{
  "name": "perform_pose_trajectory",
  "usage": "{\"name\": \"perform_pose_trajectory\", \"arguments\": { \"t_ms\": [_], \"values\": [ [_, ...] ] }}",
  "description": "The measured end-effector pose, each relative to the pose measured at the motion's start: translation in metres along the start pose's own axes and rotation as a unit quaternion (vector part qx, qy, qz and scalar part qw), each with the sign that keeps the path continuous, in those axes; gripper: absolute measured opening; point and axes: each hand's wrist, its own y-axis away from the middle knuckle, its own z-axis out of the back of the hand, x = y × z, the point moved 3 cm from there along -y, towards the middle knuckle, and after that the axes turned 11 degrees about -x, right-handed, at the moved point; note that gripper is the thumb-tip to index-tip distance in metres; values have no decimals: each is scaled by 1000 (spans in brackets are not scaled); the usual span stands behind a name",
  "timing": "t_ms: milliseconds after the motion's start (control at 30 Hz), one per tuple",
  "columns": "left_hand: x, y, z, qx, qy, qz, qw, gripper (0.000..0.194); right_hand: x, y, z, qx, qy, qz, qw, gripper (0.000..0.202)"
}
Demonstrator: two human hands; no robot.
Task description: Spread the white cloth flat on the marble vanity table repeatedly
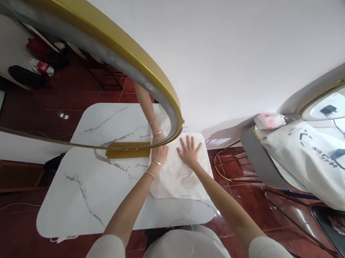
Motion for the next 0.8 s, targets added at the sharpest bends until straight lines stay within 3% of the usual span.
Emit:
{"name": "perform_pose_trajectory", "arguments": {
  "t_ms": [167,267,333,400,500,633,733,800],
  "values": [
    [-20,84,24,-32,-2,-34,999,56,-2,63,10,-28,-6,83,996,63],
    [-23,110,31,-42,-15,-22,999,60,-1,94,12,-38,-5,115,993,64],
    [-24,105,31,-36,-16,-21,999,57,0,95,11,-43,-4,111,993,63],
    [-23,84,27,-21,-24,-6,999,54,1,81,7,-42,-6,104,994,63],
    [-17,35,17,22,-35,32,999,52,0,41,1,-24,-17,90,996,61],
    [-9,-26,4,56,-16,34,998,52,-10,-17,1,32,-42,49,997,59],
    [-16,-29,-2,55,-10,37,998,50,-21,-30,5,60,-59,41,996,55],
    [-28,-2,0,48,-6,33,998,50,-29,-13,11,39,-56,44,997,53]
  ]
}}
